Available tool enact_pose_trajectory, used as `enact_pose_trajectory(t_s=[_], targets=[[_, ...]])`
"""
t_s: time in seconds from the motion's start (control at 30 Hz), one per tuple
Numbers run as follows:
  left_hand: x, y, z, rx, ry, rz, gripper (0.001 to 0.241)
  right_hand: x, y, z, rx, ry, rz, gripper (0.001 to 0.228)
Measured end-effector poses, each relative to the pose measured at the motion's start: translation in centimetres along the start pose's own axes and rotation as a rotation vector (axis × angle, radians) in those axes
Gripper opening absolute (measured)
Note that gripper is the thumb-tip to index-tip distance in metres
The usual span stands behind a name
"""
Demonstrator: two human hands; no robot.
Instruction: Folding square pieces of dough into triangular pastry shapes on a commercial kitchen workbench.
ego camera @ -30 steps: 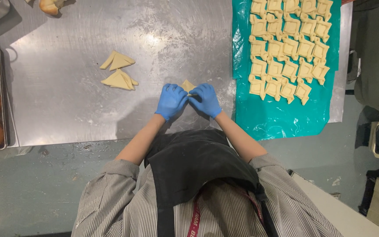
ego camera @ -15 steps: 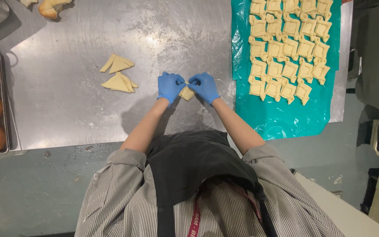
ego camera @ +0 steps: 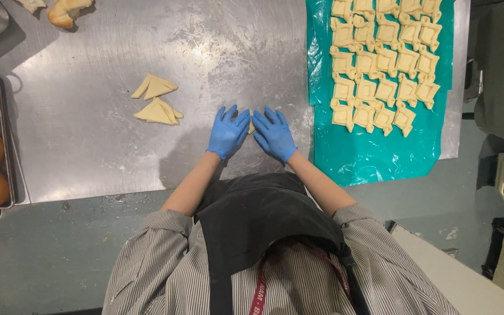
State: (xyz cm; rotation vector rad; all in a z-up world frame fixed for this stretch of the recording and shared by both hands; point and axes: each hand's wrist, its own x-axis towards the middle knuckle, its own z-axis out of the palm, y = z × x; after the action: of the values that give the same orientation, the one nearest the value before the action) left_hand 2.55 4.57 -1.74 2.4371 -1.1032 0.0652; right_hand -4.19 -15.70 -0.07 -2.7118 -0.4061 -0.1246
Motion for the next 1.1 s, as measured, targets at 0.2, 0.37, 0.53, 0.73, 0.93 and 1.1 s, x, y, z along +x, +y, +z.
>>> enact_pose_trajectory(t_s=[0.2,0.37,0.53,0.73,0.93,1.1], targets=[[-0.7,0.3,0.2,-0.045,0.039,-0.012,0.037,-2.4,0.5,2.5,-0.071,-0.095,-0.066,0.046],[-0.1,0.7,-0.6,-0.065,-0.002,-0.040,0.045,-2.2,0.5,1.9,-0.017,-0.103,-0.054,0.048],[1.6,-0.1,0.5,-0.099,-0.030,-0.121,0.051,-1.2,0.5,0.9,-0.005,-0.049,0.016,0.053],[4.5,-1.6,2.6,-0.200,-0.177,-0.253,0.033,-1.7,1.7,1.0,0.131,0.241,0.273,0.056],[5.5,-3.8,6.4,-0.169,-0.264,-0.320,0.036,-1.9,2.6,1.6,0.197,0.240,0.325,0.065],[6.0,-4.1,4.3,-0.141,-0.431,-0.211,0.016,-0.6,3.0,1.7,0.340,0.116,0.367,0.062]])
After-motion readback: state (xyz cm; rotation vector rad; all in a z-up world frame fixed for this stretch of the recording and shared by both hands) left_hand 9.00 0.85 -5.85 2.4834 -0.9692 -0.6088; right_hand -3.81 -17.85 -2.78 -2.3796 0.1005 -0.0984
